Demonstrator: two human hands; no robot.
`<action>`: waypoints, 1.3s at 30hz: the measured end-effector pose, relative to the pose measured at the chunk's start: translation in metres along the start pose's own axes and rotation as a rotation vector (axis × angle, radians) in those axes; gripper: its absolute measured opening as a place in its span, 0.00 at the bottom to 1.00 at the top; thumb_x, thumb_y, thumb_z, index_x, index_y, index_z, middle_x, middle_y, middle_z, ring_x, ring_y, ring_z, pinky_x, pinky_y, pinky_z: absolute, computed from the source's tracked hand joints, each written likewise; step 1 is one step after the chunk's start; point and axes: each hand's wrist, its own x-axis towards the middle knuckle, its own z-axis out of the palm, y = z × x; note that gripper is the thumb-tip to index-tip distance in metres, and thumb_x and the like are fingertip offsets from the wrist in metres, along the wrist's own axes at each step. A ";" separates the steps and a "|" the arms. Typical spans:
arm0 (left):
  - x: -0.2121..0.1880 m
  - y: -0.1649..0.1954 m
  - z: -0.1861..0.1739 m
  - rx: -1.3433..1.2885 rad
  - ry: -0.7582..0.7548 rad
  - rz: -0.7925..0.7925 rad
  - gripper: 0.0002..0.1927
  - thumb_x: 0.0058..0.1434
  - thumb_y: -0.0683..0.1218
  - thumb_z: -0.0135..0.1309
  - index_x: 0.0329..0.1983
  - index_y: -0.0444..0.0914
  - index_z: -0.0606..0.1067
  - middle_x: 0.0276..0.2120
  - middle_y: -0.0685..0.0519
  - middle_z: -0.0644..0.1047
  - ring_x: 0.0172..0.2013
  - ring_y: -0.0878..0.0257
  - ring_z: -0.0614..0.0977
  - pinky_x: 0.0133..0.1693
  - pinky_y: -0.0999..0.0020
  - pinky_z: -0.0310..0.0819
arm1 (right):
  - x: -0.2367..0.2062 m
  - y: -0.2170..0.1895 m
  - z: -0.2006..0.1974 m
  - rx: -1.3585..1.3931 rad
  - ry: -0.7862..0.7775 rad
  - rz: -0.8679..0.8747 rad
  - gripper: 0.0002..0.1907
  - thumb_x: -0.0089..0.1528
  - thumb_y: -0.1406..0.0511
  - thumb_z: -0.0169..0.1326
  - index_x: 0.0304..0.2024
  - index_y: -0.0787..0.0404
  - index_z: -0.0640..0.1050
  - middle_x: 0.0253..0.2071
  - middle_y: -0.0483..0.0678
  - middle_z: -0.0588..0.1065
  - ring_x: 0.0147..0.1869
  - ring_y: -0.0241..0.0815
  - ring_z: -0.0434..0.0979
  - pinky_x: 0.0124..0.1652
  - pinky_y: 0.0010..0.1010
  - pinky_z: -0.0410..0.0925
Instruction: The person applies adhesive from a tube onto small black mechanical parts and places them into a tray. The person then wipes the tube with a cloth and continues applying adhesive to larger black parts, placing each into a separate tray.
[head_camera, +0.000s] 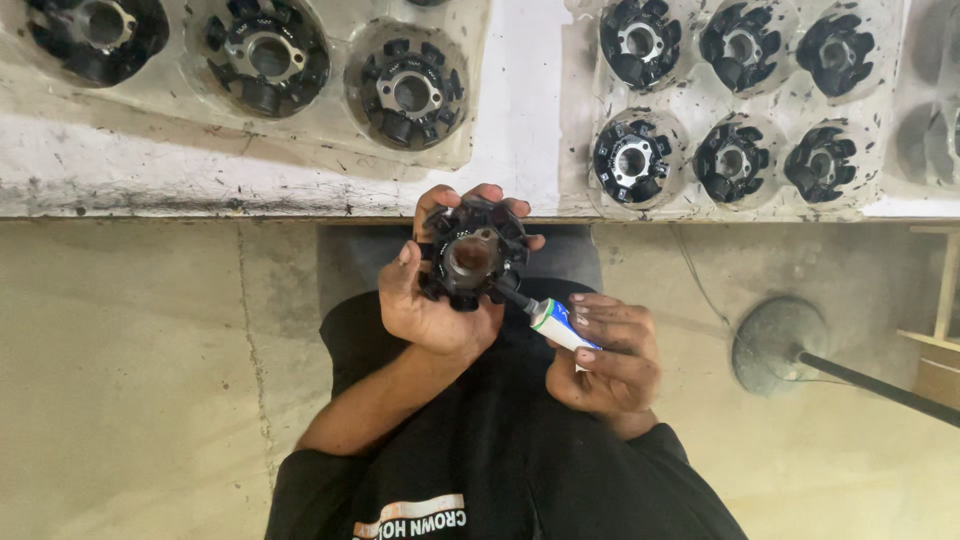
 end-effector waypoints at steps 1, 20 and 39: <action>-0.001 -0.002 0.000 -0.011 0.021 0.003 0.28 0.69 0.57 0.53 0.65 0.37 0.66 0.58 0.37 0.71 0.60 0.40 0.74 0.58 0.39 0.74 | 0.000 -0.001 0.003 0.002 0.024 0.018 0.25 0.55 0.80 0.62 0.45 0.56 0.64 0.43 0.50 0.74 0.47 0.47 0.79 0.50 0.47 0.81; -0.010 0.004 0.016 -0.065 0.174 -0.100 0.29 0.67 0.58 0.52 0.65 0.38 0.69 0.60 0.40 0.73 0.61 0.42 0.76 0.60 0.42 0.75 | 0.012 -0.008 0.019 0.011 0.125 -0.001 0.24 0.56 0.76 0.64 0.43 0.57 0.64 0.42 0.52 0.74 0.47 0.47 0.78 0.49 0.46 0.81; -0.005 0.003 0.003 -0.165 0.288 -0.173 0.26 0.69 0.59 0.49 0.61 0.37 0.71 0.58 0.40 0.74 0.60 0.42 0.76 0.59 0.46 0.76 | 0.014 -0.011 0.005 -0.056 -0.008 0.060 0.22 0.57 0.78 0.64 0.43 0.58 0.65 0.41 0.53 0.73 0.47 0.48 0.79 0.49 0.48 0.81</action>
